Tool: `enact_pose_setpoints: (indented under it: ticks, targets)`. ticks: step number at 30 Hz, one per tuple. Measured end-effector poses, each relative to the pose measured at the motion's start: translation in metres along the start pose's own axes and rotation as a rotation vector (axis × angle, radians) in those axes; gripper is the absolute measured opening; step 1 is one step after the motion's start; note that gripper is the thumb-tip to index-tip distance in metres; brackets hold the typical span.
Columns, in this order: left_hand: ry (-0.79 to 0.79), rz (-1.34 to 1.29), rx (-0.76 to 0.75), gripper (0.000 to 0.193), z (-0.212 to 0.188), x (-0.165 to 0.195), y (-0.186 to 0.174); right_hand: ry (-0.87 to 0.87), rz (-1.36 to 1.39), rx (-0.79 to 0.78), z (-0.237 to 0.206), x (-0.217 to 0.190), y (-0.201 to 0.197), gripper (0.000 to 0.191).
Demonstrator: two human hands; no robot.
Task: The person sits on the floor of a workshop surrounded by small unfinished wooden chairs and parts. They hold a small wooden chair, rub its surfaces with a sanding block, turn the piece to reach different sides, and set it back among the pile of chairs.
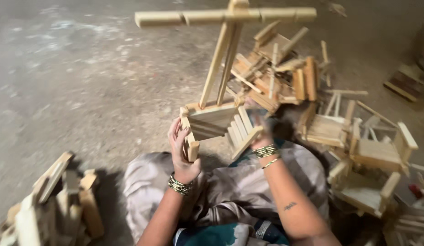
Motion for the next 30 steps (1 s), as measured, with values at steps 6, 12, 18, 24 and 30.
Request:
enact_pose_setpoints:
  ticks: [6,12,18,24,30]
  targets:
    - [0.042,0.015,0.123,0.078,0.007,0.053,-0.04,-0.067,-0.08,0.242,-0.022,0.023,0.024,0.061]
    - [-0.352,0.149,0.51,0.082,-0.014,0.07,-0.159,-0.076,-0.387,0.544,-0.06,-0.057,-0.081,0.058]
    - [-0.236,-0.14,0.693,0.101,-0.053,0.201,-0.329,-0.013,-0.514,0.386,-0.063,-0.049,-0.134,0.065]
    - [-0.206,0.274,0.955,0.095,-0.166,0.339,-0.405,0.242,-0.589,0.381,-0.013,-0.03,-0.137,0.062]
    - [-0.242,0.667,1.331,0.099,-0.281,0.393,-0.473,0.345,-0.628,0.346,0.025,0.037,-0.096,0.061]
Point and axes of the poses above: each hand's wrist, its own z-axis towards the middle knuckle, its own y-axis out of the palm, x = y × z, the point moved 7 cm from there along z, towards the middle knuckle, and after that the axes turned 4 degrees about x, right-handed, at the moved point
